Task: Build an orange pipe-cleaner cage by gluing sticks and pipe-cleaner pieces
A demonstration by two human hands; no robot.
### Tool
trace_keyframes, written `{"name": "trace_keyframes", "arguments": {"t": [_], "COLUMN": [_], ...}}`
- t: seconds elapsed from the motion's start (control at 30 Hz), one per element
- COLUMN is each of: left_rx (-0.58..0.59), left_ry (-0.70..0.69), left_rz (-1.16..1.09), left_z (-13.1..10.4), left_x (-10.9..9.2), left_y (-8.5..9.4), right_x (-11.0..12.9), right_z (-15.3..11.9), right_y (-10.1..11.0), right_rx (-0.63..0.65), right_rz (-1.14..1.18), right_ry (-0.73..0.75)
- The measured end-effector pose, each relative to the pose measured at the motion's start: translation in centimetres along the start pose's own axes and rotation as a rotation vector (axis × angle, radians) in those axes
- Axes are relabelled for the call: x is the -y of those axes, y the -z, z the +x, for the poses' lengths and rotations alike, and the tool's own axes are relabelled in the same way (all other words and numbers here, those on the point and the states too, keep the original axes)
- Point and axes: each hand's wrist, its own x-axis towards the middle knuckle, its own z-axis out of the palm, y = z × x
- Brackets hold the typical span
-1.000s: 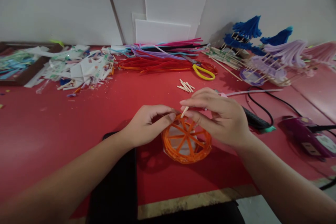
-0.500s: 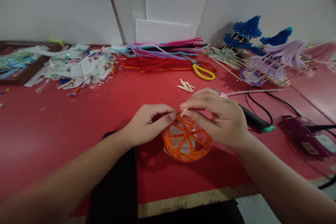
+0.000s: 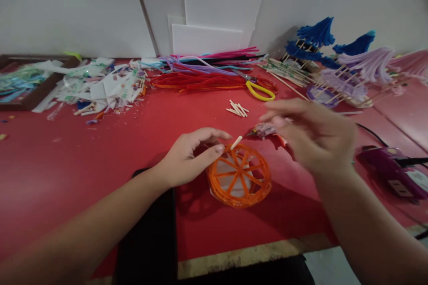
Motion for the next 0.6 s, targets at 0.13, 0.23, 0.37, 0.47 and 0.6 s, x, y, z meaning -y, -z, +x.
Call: {"name": "trace_keyframes", "arguments": {"t": [0.13,0.23,0.37,0.47,0.6], "left_rx": [-0.010,-0.036,-0.087,-0.086,-0.071], "left_ry": [0.032,0.040,0.032,0.013,0.012], "left_rz": [-0.041,-0.037,0.006,-0.009,-0.034], "left_z": [-0.2,-0.2,-0.2,-0.2,-0.2], "left_x": [0.2,0.1,0.0,-0.2,-0.3], "left_y": [0.0,0.1,0.2,0.2,0.2], "right_x": [-3.5,-6.0,-7.0,-6.7,-6.0], "right_z": [0.5,0.2,-0.3,-0.1,0.3], "right_y": [4.1,6.2,6.7,6.2,5.6], "right_rx": [0.082,0.375,0.591,0.680,0.641], "right_rz": [-0.453,-0.649,-0.510,-0.508,-0.707], "right_ry": [-0.300,-0.481,-0.447,-0.370,-0.358]}}
